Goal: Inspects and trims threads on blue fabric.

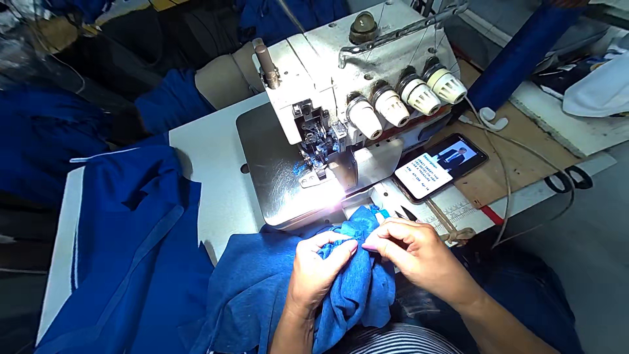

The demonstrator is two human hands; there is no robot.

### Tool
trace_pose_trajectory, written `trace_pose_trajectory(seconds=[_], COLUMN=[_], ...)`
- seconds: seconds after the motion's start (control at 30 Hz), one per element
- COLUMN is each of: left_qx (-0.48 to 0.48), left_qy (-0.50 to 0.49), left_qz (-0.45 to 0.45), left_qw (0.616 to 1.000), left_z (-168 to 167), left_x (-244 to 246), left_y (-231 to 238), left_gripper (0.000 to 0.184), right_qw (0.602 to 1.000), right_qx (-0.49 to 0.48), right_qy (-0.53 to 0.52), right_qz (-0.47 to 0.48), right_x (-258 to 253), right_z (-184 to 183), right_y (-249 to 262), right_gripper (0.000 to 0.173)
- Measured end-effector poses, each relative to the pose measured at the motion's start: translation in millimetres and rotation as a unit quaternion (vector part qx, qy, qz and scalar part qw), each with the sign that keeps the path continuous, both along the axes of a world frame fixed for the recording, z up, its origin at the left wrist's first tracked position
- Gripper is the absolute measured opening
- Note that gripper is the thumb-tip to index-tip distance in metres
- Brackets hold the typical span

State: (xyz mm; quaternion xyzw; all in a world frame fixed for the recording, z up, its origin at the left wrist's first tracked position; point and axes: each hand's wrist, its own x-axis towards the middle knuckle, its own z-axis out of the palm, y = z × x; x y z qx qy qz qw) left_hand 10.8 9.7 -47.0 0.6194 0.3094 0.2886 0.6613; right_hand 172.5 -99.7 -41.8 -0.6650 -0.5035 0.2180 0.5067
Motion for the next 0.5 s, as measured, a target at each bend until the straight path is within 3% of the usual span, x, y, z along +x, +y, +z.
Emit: trace_pose_trajectory(seconds=[0.13, 0.3, 0.43, 0.5], left_qx=[-0.005, -0.03, -0.06, -0.059], left_qy=[0.002, -0.036, -0.065, -0.064], left_qz=[-0.003, -0.031, -0.075, -0.104], left_qw=[1.0, 0.998, 0.993, 0.991], left_z=[-0.3, -2.1, -2.6, -2.8], left_x=[0.1, -1.2, -4.1, -7.6], left_y=[0.0, 1.7, 3.3, 6.2], left_gripper=[0.005, 0.004, 0.009, 0.012], right_qw=[0.997, 0.984, 0.934, 0.942], right_qx=[-0.019, 0.048, 0.04, 0.033], right_qy=[0.057, 0.121, 0.256, 0.174], right_qz=[0.048, 0.12, 0.246, 0.286], right_x=[11.2, 6.6, 3.8, 6.1], right_z=[9.8, 16.1, 21.0, 28.0], right_y=[-4.1, -4.0, 1.6, 3.6], right_gripper=[0.014, 0.011, 0.014, 0.018])
